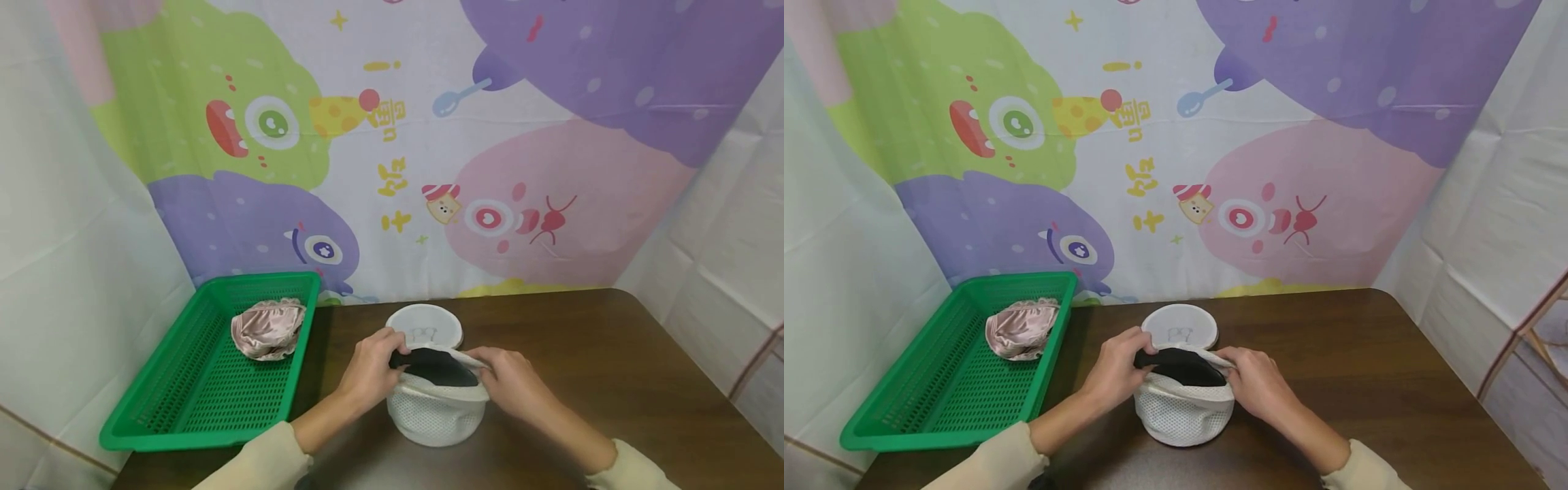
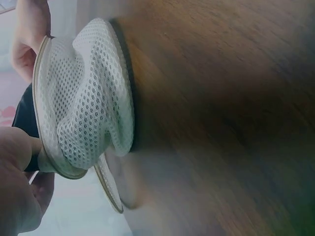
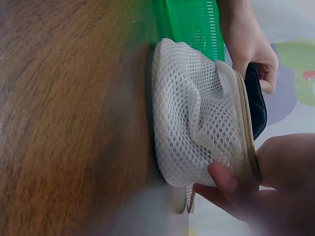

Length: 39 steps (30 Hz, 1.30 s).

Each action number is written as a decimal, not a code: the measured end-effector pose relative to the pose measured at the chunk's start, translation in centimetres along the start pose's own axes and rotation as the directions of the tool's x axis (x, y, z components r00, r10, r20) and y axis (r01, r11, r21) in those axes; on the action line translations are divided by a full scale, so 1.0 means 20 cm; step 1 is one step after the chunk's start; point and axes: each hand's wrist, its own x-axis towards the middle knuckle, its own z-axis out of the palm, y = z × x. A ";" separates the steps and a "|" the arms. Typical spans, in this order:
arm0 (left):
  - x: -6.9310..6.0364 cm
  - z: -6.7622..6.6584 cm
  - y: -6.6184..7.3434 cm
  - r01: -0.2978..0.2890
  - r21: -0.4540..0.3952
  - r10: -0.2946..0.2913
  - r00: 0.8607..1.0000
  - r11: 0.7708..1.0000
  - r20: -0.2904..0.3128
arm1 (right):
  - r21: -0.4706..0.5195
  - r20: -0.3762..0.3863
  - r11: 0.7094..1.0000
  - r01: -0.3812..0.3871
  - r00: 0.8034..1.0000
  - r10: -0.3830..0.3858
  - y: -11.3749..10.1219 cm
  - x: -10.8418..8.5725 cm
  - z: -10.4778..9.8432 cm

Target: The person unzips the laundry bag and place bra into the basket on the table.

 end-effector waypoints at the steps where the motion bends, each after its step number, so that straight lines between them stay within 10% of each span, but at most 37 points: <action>1: 0.00 0.00 0.00 0.005 -0.004 -0.005 1.000 1.000 -0.009 | -0.002 -0.002 1.000 0.000 1.000 0.000 0.00 0.00 0.00; 11: 0.01 -0.01 -0.02 0.019 -0.040 -0.015 0.996 0.999 0.082 | 0.001 -0.006 1.000 0.013 1.000 -0.013 0.00 -0.01 0.00; 24: 0.04 0.02 0.01 0.054 -0.046 -0.038 0.955 0.998 0.295 | -0.004 -0.010 1.000 0.018 1.000 -0.018 -0.02 0.00 0.01; 29: 0.04 0.04 0.03 -0.061 0.093 0.029 0.949 0.994 0.315 | -0.012 -0.008 1.000 0.021 1.000 -0.021 -0.02 0.00 0.02; 33: 0.05 0.05 0.05 -0.185 0.260 0.092 0.939 0.948 0.332 | -0.017 -0.007 1.000 0.025 1.000 -0.025 -0.02 0.00 0.02; 39: 0.05 0.06 0.06 -0.221 0.332 0.111 0.941 0.917 0.321 | -0.008 0.001 1.000 0.015 1.000 -0.015 -0.03 0.00 0.02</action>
